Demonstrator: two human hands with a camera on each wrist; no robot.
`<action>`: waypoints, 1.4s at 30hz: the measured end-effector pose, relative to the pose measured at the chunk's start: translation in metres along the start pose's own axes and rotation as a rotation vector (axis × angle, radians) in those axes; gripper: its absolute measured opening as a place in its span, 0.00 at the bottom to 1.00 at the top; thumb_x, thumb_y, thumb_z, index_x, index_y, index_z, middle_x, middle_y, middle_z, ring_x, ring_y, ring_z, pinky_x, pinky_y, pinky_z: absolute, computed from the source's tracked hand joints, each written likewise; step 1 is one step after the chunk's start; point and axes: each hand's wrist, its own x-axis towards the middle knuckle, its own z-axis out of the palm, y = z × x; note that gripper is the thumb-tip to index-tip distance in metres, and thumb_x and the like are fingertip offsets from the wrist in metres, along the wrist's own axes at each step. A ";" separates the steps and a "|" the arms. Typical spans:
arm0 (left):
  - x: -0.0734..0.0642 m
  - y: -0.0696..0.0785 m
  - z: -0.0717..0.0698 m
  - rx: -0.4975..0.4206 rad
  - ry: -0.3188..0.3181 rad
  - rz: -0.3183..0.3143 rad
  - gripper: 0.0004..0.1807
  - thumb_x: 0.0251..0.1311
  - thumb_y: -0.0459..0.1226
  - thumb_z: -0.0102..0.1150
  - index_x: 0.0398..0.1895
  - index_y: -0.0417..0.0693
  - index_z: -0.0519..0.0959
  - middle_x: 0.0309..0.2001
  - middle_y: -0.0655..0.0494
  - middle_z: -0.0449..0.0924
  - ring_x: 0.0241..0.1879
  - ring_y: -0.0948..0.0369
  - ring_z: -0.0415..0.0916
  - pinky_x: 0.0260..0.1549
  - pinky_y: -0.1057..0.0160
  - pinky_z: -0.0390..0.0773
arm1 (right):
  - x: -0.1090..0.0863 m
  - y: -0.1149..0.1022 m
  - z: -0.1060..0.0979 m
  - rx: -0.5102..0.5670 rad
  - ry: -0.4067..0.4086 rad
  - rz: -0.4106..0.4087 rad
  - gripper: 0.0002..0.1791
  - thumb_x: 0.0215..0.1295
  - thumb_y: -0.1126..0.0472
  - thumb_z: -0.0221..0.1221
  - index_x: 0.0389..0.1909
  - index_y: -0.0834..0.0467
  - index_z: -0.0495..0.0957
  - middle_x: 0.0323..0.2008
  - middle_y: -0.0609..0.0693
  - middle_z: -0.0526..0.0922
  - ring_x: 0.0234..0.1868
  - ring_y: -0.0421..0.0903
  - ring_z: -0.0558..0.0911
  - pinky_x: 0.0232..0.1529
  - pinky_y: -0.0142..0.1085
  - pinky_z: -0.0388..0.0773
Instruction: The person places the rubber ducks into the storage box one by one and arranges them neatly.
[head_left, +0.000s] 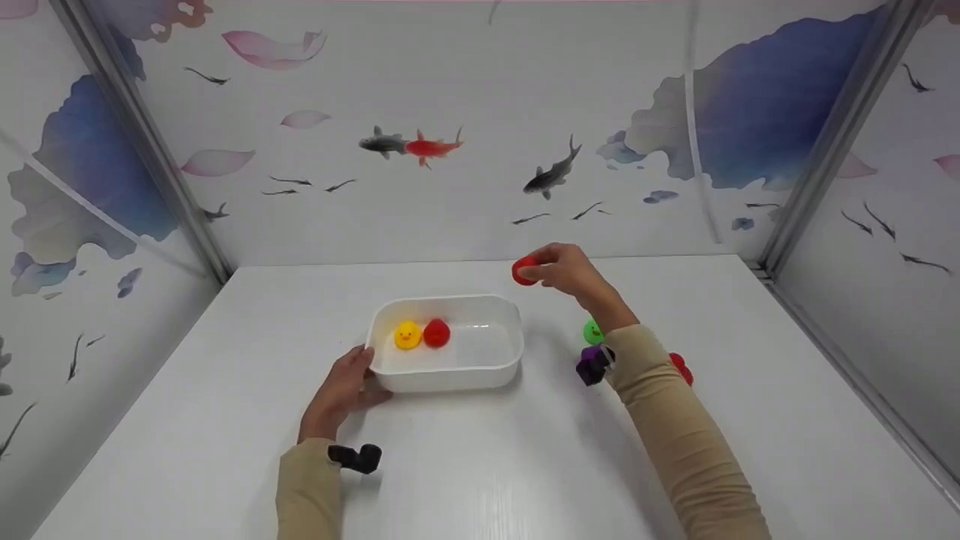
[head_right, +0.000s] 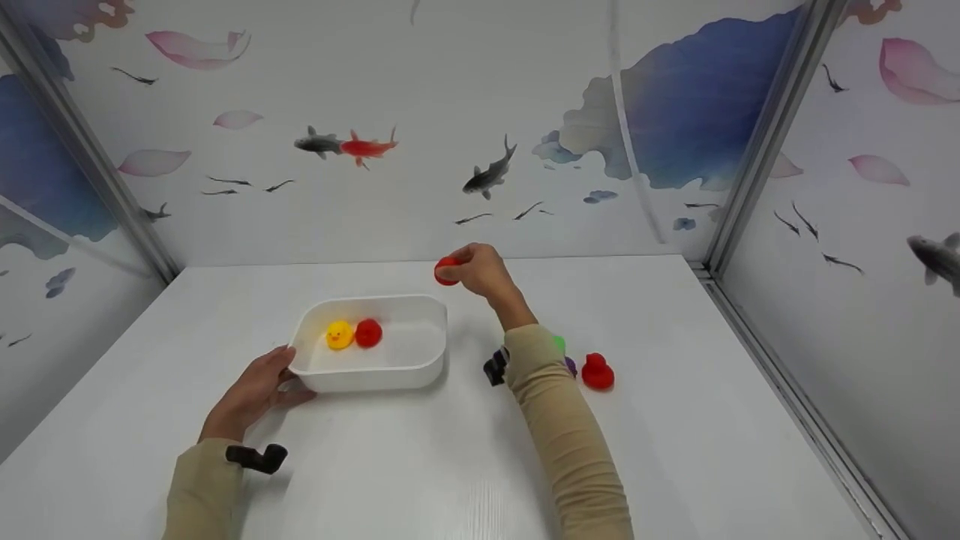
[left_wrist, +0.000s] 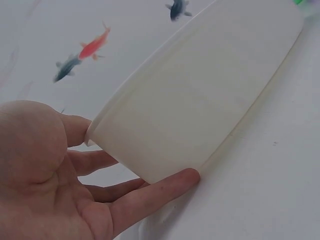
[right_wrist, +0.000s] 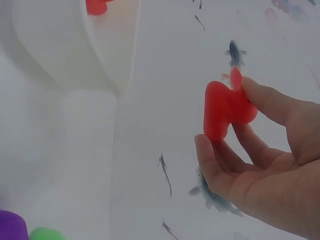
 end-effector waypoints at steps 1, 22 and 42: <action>0.000 0.001 0.000 -0.002 0.000 0.001 0.32 0.80 0.52 0.35 0.80 0.51 0.51 0.75 0.40 0.61 0.70 0.47 0.65 0.62 0.51 0.78 | 0.001 -0.003 0.003 -0.005 -0.003 0.003 0.25 0.68 0.54 0.64 0.62 0.58 0.74 0.60 0.57 0.79 0.60 0.57 0.78 0.67 0.46 0.77; 0.000 0.000 0.001 -0.024 -0.004 0.008 0.32 0.80 0.51 0.35 0.80 0.49 0.50 0.76 0.39 0.59 0.71 0.46 0.63 0.60 0.51 0.80 | 0.017 -0.002 0.071 -0.021 -0.044 -0.003 0.21 0.65 0.59 0.66 0.57 0.60 0.79 0.57 0.58 0.80 0.58 0.58 0.80 0.62 0.45 0.81; -0.001 0.002 0.000 -0.018 -0.003 -0.010 0.33 0.80 0.51 0.34 0.81 0.48 0.49 0.76 0.40 0.59 0.71 0.46 0.64 0.64 0.51 0.76 | 0.028 0.015 0.116 -0.069 -0.086 0.044 0.14 0.62 0.62 0.67 0.48 0.61 0.83 0.48 0.56 0.85 0.45 0.49 0.79 0.56 0.39 0.82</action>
